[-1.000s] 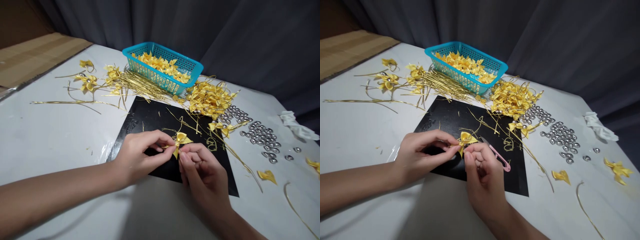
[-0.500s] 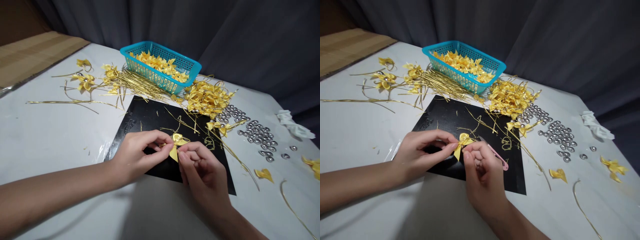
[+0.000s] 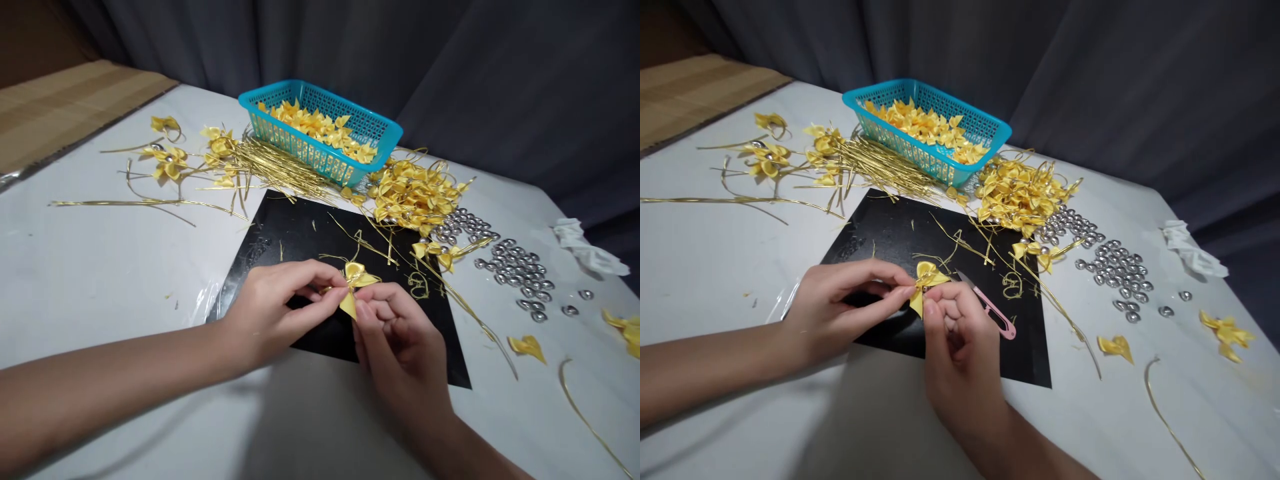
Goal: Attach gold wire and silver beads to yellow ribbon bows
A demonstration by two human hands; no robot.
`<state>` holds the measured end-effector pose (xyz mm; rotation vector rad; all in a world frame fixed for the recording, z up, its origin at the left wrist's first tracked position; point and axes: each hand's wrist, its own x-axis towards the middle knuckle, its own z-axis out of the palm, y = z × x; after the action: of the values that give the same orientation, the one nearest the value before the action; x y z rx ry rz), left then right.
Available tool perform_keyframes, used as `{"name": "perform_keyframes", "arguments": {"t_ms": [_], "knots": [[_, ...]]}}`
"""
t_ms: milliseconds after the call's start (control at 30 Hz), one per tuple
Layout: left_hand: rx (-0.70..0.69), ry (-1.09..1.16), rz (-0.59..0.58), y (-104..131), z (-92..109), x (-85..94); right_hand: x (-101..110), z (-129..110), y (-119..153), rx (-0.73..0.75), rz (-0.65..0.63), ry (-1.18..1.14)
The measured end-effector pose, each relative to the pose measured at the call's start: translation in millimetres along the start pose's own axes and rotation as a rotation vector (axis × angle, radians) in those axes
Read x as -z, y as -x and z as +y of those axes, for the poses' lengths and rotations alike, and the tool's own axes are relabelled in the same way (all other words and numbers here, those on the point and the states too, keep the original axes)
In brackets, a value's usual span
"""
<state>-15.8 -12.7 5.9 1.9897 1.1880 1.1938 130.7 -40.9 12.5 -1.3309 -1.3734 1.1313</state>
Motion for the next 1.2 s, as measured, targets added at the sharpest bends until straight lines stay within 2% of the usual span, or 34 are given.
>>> {"name": "perform_keyframes", "arguments": {"t_ms": [100, 267, 500, 633, 833, 1000, 1200], "knots": [[-0.048, -0.072, 0.024, 0.4, 1.4, 0.1, -1.6, 1.2, 2.5, -0.005, 0.028, -0.026], [-0.194, -0.129, -0.002, 1.8, 1.5, 1.2, -2.0, 4.5, 4.7, 0.052, 0.024, -0.066], [-0.289, -0.087, -0.123, 1.8, 0.0, 2.7, -2.4, 3.5, 5.1, 0.124, 0.043, -0.098], [-0.279, -0.039, -0.115, 3.7, 0.2, 2.3, -0.5, 3.6, 4.8, 0.151, 0.03, -0.104], [-0.235, -0.055, 0.036, 3.5, 5.2, 4.4, 0.7, 2.5, 3.9, 0.096, 0.005, -0.114], [-0.279, -0.078, -0.02, 1.2, 4.6, 5.5, 0.4, 2.4, 3.7, 0.079, -0.004, -0.126], [-0.27, -0.079, -0.007, 1.3, 2.5, 3.1, -0.3, 4.4, 3.2, 0.08, -0.013, -0.132]]}}
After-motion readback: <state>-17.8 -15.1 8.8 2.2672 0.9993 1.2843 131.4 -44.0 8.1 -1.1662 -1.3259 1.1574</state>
